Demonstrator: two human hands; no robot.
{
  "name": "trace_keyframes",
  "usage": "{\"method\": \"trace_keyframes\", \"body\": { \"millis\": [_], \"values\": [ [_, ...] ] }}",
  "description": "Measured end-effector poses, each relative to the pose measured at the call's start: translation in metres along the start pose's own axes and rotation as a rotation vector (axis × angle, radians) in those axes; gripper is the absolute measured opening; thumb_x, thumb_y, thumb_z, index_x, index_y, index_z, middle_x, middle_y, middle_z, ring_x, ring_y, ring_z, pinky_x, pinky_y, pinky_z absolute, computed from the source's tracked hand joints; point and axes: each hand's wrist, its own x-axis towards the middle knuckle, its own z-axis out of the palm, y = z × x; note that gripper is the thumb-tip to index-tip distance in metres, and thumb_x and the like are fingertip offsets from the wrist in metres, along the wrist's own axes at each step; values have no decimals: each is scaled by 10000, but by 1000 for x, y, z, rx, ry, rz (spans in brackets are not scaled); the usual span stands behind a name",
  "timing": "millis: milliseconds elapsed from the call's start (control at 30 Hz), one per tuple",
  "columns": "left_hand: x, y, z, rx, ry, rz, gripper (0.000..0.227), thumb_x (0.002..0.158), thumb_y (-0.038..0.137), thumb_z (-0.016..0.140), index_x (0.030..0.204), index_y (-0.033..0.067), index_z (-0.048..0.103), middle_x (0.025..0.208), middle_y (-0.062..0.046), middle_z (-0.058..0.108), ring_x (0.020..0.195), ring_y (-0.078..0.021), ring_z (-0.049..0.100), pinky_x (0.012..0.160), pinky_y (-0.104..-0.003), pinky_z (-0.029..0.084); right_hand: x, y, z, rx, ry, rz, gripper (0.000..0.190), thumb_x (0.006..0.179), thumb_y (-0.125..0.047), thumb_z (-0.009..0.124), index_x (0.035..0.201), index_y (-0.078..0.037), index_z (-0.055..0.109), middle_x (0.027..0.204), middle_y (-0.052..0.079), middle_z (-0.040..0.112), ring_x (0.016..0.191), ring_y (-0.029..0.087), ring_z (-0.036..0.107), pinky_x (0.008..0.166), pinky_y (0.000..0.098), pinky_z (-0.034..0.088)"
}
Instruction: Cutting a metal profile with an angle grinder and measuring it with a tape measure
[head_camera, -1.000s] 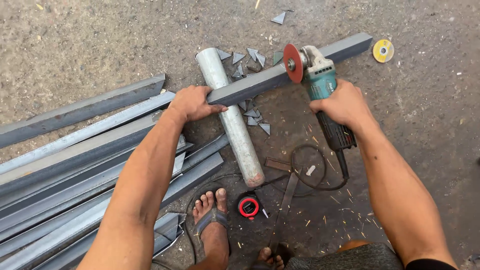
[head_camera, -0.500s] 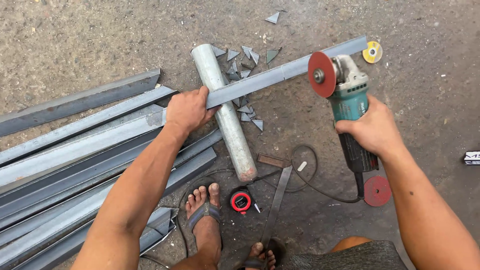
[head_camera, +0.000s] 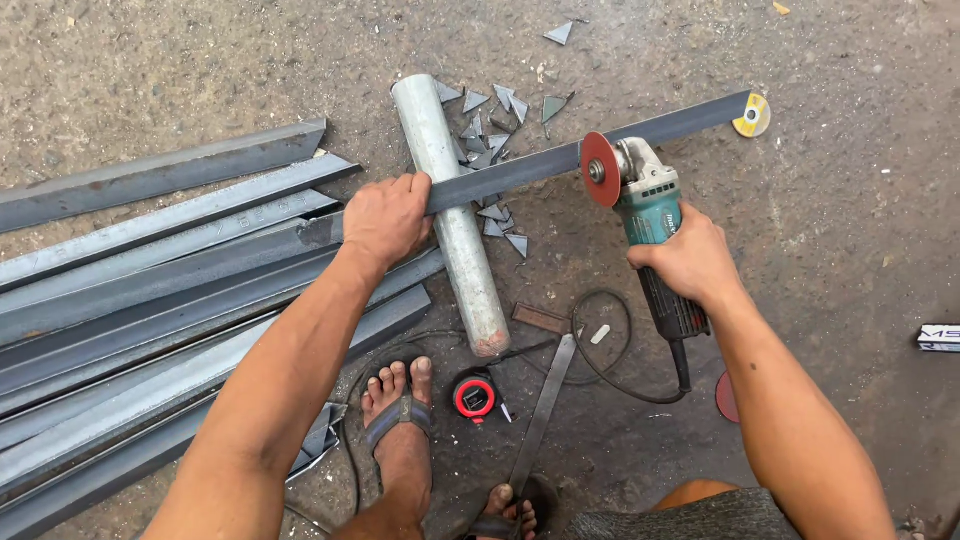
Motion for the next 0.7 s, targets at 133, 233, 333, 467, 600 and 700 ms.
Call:
{"method": "trace_keyframes", "body": {
  "millis": [133,233,333,467,600,700],
  "values": [
    [1,0,-6,-46,-9,-20,426,830,445,711,1069,151,515,914,-27,690,878,-248,749,761,-395,594,-2,-2,2,-39,-22,-1,717,523,-291,882,1163,-49,671,1095,272,704,1190,468,624,922,548,492],
    [3,-1,-6,-76,4,-22,430,828,432,710,1079,145,511,917,-34,684,875,-260,747,760,-411,594,-3,-1,4,-48,-26,-8,699,532,-285,874,1155,-45,669,1091,281,704,1187,474,624,925,560,486],
    [2,-1,-8,-66,43,-28,403,834,442,698,1053,151,527,880,-38,685,844,-258,751,737,-411,595,-3,-2,5,-64,-30,4,700,525,-300,887,1146,-59,672,1076,264,710,1175,465,633,926,549,494],
    [1,0,-10,-65,60,-23,398,834,436,710,1049,154,530,872,-37,685,827,-262,751,729,-415,598,1,3,6,-45,-20,1,710,520,-310,898,1144,-54,678,1069,269,707,1169,472,634,924,547,490],
    [1,0,-11,-65,51,-14,403,832,429,718,1055,152,529,877,-35,692,824,-265,754,729,-419,599,-1,2,6,-45,-24,9,709,520,-297,907,1136,-34,673,1083,294,700,1182,487,621,914,560,493],
    [3,0,-11,-43,53,-28,406,821,434,733,1044,160,534,870,-27,695,823,-250,756,725,-409,600,9,11,10,-55,-32,7,717,523,-302,911,1141,-24,677,1100,302,704,1190,495,617,925,570,491]
  ]
}}
